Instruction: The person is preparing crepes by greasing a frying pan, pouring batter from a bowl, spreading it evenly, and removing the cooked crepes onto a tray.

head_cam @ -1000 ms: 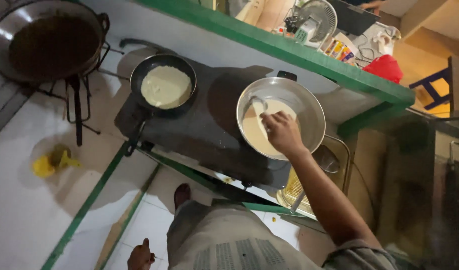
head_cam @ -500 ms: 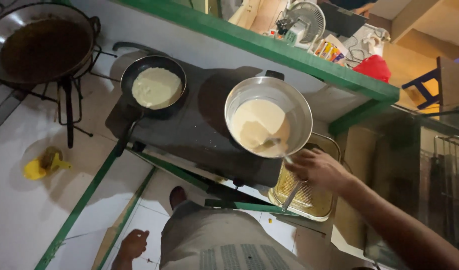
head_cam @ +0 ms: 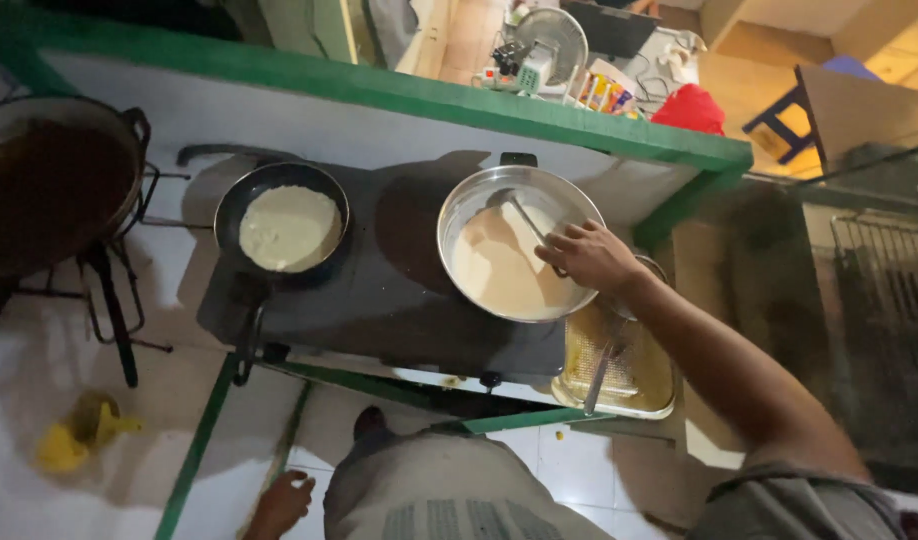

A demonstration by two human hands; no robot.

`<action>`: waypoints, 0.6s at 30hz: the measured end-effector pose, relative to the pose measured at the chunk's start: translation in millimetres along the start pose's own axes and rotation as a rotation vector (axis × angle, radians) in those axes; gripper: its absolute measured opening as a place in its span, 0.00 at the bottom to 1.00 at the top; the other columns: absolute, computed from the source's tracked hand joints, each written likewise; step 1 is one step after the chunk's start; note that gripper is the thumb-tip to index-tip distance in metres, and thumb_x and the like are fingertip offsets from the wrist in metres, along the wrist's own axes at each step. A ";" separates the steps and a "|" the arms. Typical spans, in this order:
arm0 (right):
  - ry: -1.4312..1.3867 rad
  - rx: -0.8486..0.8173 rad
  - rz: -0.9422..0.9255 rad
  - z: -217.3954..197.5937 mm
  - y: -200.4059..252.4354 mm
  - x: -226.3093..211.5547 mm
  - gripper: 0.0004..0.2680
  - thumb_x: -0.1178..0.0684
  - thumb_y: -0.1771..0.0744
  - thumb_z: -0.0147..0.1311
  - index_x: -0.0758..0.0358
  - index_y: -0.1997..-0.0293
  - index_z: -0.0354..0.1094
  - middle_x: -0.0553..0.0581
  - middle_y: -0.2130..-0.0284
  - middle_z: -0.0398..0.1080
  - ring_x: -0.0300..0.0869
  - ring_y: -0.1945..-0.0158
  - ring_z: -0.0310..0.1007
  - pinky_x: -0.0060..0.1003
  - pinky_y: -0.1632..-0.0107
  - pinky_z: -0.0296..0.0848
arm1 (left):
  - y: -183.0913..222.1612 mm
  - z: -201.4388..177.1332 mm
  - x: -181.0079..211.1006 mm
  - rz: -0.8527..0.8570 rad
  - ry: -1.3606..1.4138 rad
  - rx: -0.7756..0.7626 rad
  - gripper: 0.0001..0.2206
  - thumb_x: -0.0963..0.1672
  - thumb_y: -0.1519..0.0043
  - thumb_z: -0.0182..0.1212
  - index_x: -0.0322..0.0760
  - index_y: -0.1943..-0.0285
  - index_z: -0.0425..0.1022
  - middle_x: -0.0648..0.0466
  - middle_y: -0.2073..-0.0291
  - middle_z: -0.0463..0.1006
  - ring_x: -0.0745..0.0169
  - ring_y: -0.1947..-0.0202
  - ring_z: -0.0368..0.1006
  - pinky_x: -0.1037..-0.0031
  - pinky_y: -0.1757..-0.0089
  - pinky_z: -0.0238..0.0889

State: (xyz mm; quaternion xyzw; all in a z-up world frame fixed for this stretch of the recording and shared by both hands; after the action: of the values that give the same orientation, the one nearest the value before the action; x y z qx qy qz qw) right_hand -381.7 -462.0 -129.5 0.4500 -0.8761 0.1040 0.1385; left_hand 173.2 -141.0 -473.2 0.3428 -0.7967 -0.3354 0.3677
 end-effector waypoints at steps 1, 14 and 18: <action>-0.016 -0.033 0.022 2.8 5.5 -1.1 0.17 0.48 0.34 0.57 0.47 0.36 0.66 0.50 0.46 0.73 0.45 0.53 0.73 0.44 0.55 0.72 | 3.9 -4.7 -6.3 -0.093 -0.065 -0.051 0.22 0.53 0.35 0.57 0.44 0.35 0.75 0.50 0.60 0.87 0.58 0.66 0.80 0.70 0.61 0.71; -0.710 -0.254 1.058 -63.2 43.3 -48.2 0.13 0.45 0.29 0.47 0.62 0.68 0.70 0.60 0.66 0.80 0.53 0.67 0.79 0.48 0.63 0.71 | -29.5 -73.8 -11.1 -0.305 -0.051 -0.169 0.20 0.52 0.31 0.57 0.40 0.35 0.76 0.45 0.53 0.83 0.55 0.59 0.78 0.69 0.57 0.70; -0.982 -0.069 1.495 -51.7 34.1 -30.1 0.15 0.50 0.31 0.44 0.65 0.57 0.82 0.60 0.70 0.81 0.42 0.66 0.81 0.37 0.58 0.78 | -46.6 -85.5 14.2 -0.291 0.016 -0.175 0.19 0.49 0.31 0.60 0.39 0.34 0.76 0.45 0.49 0.81 0.52 0.56 0.77 0.66 0.55 0.71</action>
State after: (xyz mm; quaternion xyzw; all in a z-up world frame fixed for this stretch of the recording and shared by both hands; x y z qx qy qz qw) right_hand -385.1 -403.8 -93.0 -0.2488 -0.9037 -0.0634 -0.3427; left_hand 249.9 -201.5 -461.7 0.4237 -0.7035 -0.4506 0.3499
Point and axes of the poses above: each hand's wrist, its own y-axis away from the middle knuckle, its own z-axis out of the palm, x = y × z, the point moved 7 cm from there along -y, towards the middle knuckle
